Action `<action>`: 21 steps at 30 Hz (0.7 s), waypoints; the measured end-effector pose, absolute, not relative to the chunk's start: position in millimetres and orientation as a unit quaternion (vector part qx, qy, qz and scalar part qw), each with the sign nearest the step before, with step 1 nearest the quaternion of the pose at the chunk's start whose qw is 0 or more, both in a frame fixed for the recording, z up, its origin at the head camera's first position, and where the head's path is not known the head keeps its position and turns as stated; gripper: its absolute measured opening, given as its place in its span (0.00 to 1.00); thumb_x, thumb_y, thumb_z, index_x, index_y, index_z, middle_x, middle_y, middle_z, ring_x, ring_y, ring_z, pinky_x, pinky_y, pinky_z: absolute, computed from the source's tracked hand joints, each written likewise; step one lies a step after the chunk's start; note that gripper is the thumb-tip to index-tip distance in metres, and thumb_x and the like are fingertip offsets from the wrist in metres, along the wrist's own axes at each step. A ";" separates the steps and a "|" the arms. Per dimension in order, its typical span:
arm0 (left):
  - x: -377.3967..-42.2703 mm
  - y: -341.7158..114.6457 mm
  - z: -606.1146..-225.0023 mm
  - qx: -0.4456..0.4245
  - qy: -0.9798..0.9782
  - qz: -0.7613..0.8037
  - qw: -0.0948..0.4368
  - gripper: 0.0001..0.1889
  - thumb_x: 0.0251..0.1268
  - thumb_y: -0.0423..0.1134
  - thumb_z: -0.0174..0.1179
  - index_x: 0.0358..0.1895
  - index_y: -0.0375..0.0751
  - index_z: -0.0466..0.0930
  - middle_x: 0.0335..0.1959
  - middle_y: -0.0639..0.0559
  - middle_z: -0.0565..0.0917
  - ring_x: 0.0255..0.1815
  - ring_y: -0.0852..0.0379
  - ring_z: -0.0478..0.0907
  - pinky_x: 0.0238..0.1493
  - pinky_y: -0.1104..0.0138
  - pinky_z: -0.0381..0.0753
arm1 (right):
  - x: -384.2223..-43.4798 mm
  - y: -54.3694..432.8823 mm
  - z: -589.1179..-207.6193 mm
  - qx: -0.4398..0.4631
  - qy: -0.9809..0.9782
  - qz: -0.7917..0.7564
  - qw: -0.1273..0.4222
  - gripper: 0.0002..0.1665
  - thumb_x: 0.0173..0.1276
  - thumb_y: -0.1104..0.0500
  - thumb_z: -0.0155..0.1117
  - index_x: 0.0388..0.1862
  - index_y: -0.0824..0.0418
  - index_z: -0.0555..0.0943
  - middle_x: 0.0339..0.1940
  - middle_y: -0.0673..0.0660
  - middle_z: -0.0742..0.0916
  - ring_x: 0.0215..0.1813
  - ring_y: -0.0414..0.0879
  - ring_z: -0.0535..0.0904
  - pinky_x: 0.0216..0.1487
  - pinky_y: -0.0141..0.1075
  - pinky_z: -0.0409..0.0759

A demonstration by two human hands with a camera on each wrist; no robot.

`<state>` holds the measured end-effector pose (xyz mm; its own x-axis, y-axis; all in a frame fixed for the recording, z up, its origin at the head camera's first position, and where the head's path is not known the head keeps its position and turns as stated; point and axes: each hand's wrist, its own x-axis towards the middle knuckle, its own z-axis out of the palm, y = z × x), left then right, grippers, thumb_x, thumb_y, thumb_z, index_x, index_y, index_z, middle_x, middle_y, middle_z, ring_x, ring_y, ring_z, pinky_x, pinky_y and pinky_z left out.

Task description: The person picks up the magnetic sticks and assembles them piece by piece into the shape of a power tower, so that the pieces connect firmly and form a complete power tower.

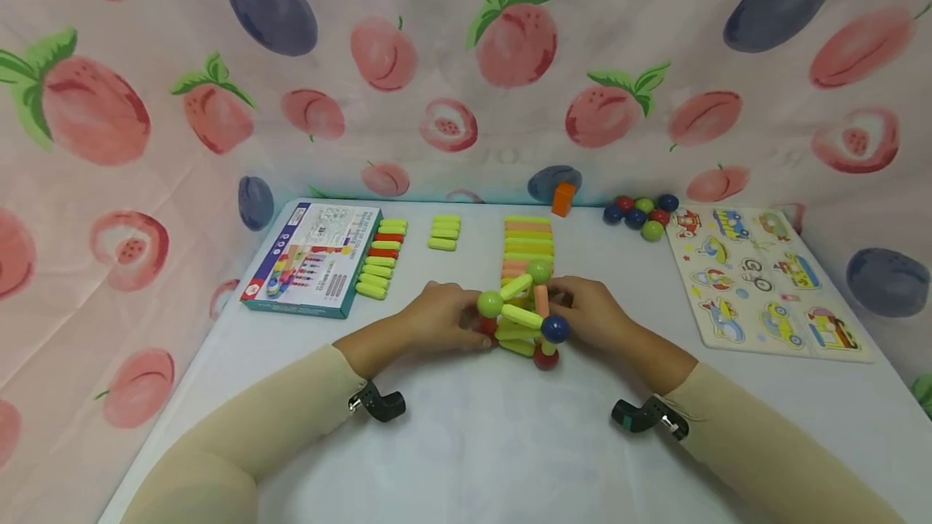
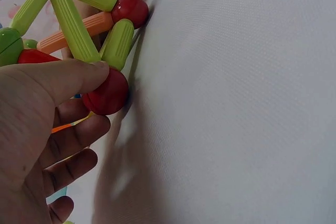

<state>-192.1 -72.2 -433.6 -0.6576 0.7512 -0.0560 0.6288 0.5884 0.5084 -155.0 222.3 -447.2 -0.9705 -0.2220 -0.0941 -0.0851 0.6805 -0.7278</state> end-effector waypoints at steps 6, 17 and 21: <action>-188.0 -72.1 -436.3 0.397 0.884 0.219 0.113 0.21 0.62 0.56 0.77 0.56 0.57 0.87 0.31 0.73 0.82 0.37 0.63 0.75 0.48 0.57 0.66 | -139.3 231.3 -450.0 -0.097 0.916 -0.384 0.069 0.18 0.80 0.57 0.65 0.64 0.59 0.85 0.52 0.53 0.90 0.49 0.48 0.82 0.53 0.44 0.82; -169.7 -67.7 -441.8 0.392 0.895 0.204 0.058 0.18 0.61 0.59 0.77 0.48 0.57 0.87 0.26 0.73 0.78 0.33 0.66 0.73 0.45 0.58 0.64 | -97.7 244.7 -458.5 -0.243 0.935 -0.258 -0.011 0.17 0.64 0.44 0.79 0.48 0.43 0.84 0.35 0.35 0.82 0.36 0.36 0.72 0.42 0.40 0.71; -158.1 -65.4 -439.9 0.406 0.885 0.215 0.077 0.16 0.61 0.60 0.77 0.43 0.59 0.86 0.25 0.75 0.78 0.33 0.68 0.74 0.45 0.59 0.65 | -101.4 242.1 -458.1 -0.215 0.941 -0.261 -0.023 0.18 0.64 0.43 0.82 0.48 0.43 0.84 0.29 0.35 0.80 0.32 0.37 0.71 0.38 0.38 0.69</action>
